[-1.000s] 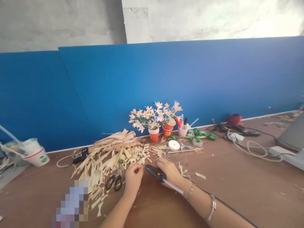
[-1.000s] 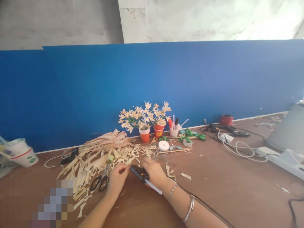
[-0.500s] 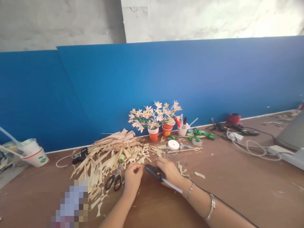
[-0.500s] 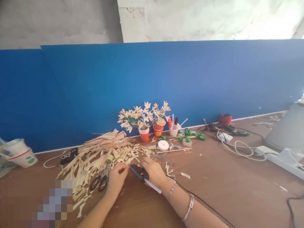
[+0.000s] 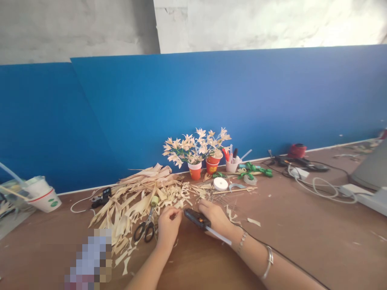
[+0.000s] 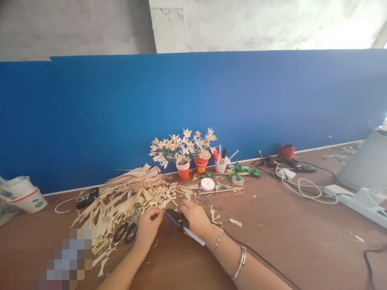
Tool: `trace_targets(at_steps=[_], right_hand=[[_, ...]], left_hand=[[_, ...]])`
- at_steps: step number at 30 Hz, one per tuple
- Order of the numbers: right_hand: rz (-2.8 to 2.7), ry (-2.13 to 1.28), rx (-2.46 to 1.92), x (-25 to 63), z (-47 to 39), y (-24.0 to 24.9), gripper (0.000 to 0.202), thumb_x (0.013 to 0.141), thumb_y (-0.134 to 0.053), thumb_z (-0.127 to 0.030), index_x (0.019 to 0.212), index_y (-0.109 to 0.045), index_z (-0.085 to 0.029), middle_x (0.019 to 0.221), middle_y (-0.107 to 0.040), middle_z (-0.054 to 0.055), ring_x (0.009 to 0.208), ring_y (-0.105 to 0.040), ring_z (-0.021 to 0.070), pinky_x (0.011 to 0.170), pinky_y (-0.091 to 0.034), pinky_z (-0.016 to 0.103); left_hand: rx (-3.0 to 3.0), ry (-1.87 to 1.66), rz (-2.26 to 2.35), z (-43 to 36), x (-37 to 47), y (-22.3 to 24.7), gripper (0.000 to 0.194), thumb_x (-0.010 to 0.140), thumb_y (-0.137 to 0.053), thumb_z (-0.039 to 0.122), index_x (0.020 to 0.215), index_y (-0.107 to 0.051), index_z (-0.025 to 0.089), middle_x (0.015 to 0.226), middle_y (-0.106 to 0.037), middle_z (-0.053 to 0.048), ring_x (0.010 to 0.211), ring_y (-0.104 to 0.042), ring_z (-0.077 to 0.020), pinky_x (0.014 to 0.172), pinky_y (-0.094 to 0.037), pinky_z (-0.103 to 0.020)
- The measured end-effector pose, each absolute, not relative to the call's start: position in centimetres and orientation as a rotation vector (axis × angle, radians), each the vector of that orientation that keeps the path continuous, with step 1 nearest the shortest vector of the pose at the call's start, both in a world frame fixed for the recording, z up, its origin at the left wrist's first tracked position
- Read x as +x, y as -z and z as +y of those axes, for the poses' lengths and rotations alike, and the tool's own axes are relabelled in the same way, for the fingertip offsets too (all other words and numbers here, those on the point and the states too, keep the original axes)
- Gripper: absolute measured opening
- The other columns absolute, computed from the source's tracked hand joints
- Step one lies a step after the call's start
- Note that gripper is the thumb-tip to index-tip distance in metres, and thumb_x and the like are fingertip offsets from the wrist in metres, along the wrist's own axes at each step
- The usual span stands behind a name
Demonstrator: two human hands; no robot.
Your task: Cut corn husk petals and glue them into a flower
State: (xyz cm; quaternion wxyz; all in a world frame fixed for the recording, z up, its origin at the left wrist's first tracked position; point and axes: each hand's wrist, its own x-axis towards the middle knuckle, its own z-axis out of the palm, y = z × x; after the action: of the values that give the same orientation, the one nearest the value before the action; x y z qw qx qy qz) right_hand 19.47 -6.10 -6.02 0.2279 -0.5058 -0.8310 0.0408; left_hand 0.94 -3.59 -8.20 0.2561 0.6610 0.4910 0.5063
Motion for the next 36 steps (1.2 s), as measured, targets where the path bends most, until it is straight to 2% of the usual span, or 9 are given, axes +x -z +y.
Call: trace_targets(at_steps=[36], right_hand=[[-2.250, -0.067, -1.378, 19.90, -5.94, 6.50, 0.014, 0.062, -0.053, -0.014, 0.072, -0.046, -0.020, 0.078, -0.054, 0.002, 0.067, -0.052, 0.0160, 0.056, -0.034, 0.024]], left_hand=[[1.802, -1.385, 1.352, -3.47, 0.79, 8.35, 0.021, 0.074, -0.054, 0.029, 0.060, -0.064, 0.018, 0.068, -0.062, -0.004, 0.068, -0.058, -0.0182, 0.066, -0.045, -0.029]])
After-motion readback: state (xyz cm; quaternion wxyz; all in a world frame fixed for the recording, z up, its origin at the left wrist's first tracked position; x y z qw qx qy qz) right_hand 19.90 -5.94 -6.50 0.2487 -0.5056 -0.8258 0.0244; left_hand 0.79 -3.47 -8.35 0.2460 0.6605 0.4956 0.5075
